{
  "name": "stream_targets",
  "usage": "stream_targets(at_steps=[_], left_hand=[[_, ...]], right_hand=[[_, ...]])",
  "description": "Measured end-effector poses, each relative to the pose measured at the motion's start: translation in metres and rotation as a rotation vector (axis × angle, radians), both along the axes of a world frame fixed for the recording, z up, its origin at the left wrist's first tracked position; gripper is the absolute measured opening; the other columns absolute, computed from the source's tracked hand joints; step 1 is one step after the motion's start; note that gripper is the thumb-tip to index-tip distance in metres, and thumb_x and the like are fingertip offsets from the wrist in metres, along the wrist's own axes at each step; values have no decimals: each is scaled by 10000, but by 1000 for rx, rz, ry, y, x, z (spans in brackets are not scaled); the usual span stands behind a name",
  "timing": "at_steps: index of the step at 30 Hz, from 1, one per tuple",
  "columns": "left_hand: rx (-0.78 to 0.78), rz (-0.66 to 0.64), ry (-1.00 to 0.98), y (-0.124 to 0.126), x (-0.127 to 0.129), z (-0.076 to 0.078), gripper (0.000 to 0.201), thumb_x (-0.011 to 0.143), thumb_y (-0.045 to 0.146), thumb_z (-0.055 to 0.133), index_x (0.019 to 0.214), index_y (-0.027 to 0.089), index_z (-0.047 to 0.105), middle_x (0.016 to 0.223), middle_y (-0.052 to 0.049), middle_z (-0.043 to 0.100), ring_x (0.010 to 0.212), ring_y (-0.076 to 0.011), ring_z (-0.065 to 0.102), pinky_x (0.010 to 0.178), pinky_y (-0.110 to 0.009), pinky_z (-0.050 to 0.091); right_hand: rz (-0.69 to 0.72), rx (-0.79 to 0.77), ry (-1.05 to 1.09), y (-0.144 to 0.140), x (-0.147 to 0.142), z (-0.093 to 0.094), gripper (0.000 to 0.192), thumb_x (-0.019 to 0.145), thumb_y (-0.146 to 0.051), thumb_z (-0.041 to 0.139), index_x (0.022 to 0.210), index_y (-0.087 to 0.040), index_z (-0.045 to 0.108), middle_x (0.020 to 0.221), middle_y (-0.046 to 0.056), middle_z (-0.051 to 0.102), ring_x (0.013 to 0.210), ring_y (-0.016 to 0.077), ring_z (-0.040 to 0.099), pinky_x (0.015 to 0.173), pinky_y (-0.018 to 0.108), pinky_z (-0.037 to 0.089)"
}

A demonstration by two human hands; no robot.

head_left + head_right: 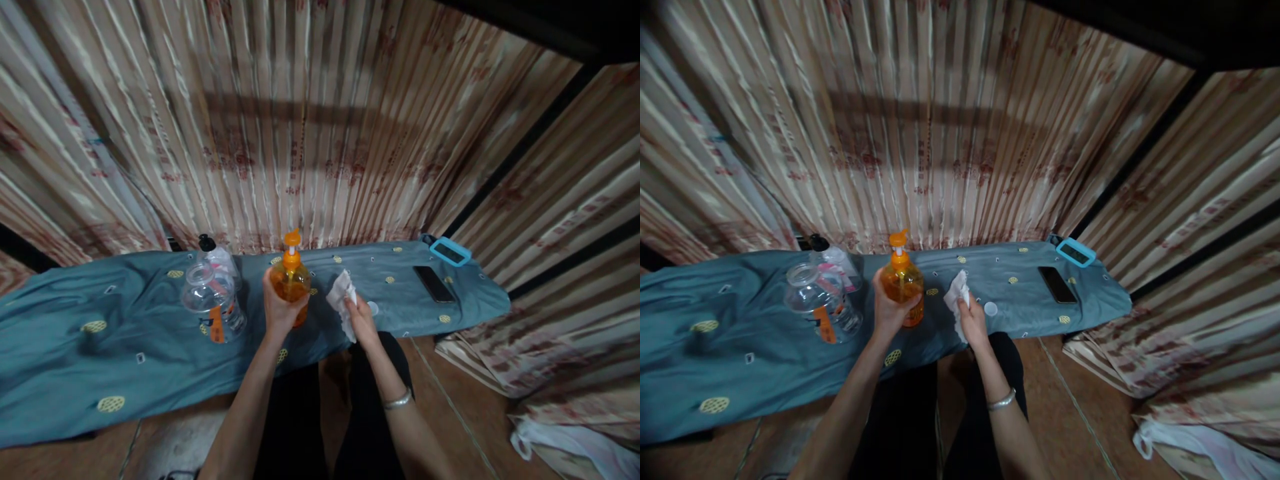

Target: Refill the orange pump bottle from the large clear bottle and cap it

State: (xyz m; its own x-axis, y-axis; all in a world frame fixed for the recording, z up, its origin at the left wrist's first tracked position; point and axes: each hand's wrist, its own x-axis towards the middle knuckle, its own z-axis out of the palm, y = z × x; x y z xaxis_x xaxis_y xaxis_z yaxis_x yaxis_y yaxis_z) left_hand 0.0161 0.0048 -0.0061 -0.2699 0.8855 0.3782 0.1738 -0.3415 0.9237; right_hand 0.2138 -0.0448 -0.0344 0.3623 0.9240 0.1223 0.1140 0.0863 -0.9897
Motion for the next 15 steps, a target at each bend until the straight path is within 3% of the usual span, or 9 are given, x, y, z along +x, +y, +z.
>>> stream_targets(at_steps=[4, 8, 12, 15], left_hand=[[21, 1, 7, -1, 4, -5, 1000, 518, 275, 901, 1381, 250, 398, 1370, -92, 553, 1295, -303, 563, 1156, -473, 426], [18, 27, 10, -7, 7, -9, 1053, 525, 303, 918, 1424, 240, 371, 1427, -123, 513, 1350, -323, 525, 1178, -487, 407], [3, 2, 19, -12, 5, -10, 1155, 532, 347, 931, 1494, 235, 302, 1521, -158, 432, 1444, -352, 438, 1224, -516, 353], [6, -39, -3, -14, -1, -13, 1299, 502, 423, 954, 1550, 242, 207, 1569, -174, 387, 1477, -359, 403, 1245, -525, 323]], right_hand=[[97, 38, -346, 3, -21, -7, 345, 971, -365, 666, 1278, -214, 624, 1352, 97, 628, 1153, 279, 649, 960, 519, 547], [162, 88, -554, -1, -48, -9, 414, 952, -372, 689, 1326, -217, 601, 1443, 107, 572, 1273, 326, 580, 1044, 593, 475], [182, 156, -592, -3, -69, -1, 528, 945, -391, 692, 1421, -235, 527, 1547, 119, 473, 1372, 368, 488, 1095, 646, 408], [226, 175, -537, 5, -85, 4, 484, 955, -379, 682, 1395, -228, 546, 1494, 118, 525, 1291, 338, 566, 1034, 596, 489]])
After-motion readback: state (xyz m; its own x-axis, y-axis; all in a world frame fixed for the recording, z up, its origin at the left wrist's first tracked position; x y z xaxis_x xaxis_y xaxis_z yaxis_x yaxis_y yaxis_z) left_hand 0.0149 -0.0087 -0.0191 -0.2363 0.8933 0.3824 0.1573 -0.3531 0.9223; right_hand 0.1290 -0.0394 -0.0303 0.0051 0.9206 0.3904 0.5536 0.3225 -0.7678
